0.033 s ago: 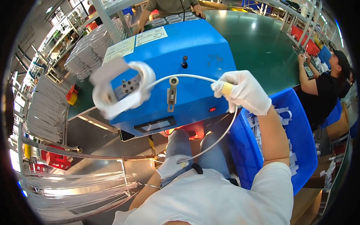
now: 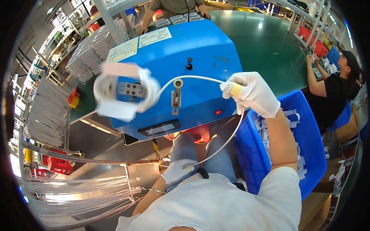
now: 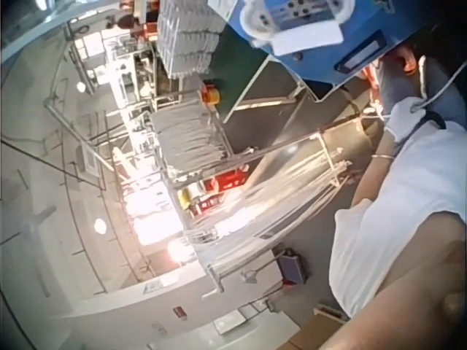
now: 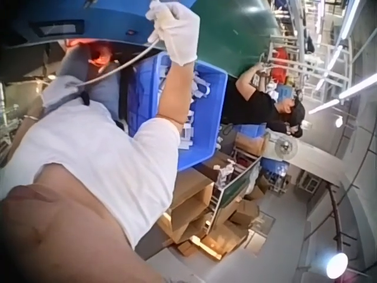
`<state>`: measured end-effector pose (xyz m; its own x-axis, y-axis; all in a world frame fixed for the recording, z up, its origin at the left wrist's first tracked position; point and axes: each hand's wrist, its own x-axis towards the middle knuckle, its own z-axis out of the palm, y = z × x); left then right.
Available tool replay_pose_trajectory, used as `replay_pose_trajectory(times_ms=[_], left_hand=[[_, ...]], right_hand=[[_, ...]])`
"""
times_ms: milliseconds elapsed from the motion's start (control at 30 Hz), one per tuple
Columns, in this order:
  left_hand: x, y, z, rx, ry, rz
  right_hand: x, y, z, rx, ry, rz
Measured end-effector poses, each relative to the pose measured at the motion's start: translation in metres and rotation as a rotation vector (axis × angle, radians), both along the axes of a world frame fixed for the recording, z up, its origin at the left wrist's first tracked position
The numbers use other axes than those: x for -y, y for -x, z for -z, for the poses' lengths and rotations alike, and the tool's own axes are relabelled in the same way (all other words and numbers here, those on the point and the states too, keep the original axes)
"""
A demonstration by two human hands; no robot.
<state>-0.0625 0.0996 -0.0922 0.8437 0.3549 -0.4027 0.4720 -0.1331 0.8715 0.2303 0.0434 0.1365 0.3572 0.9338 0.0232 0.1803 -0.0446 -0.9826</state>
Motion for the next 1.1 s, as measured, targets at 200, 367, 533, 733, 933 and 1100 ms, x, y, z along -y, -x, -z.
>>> replay_pose_trajectory(times_ms=[200,367,533,733,933,1100], left_hand=[[0.008,-0.026,-0.003,0.016,-0.037,0.166],[0.006,-0.050,-0.041,0.056,-0.042,0.309],[-0.029,-0.036,-0.119,0.253,-0.576,0.510],[-0.099,0.026,-0.280,0.436,-0.518,0.374],[-0.172,-0.041,-0.335,0.715,-1.033,0.145],[-0.190,-0.044,-0.344,0.412,-0.969,0.260]], right_hand=[[0.014,-0.009,0.017,-0.053,-0.039,0.008],[0.006,0.006,0.014,-0.092,-0.069,0.003],[-0.015,0.024,0.004,-0.033,-0.048,0.000],[-0.060,0.004,-0.017,1.265,-0.613,0.198],[-0.174,-0.001,-0.069,1.483,-1.017,0.102],[-0.214,0.042,-0.071,1.332,-0.930,-0.188]])
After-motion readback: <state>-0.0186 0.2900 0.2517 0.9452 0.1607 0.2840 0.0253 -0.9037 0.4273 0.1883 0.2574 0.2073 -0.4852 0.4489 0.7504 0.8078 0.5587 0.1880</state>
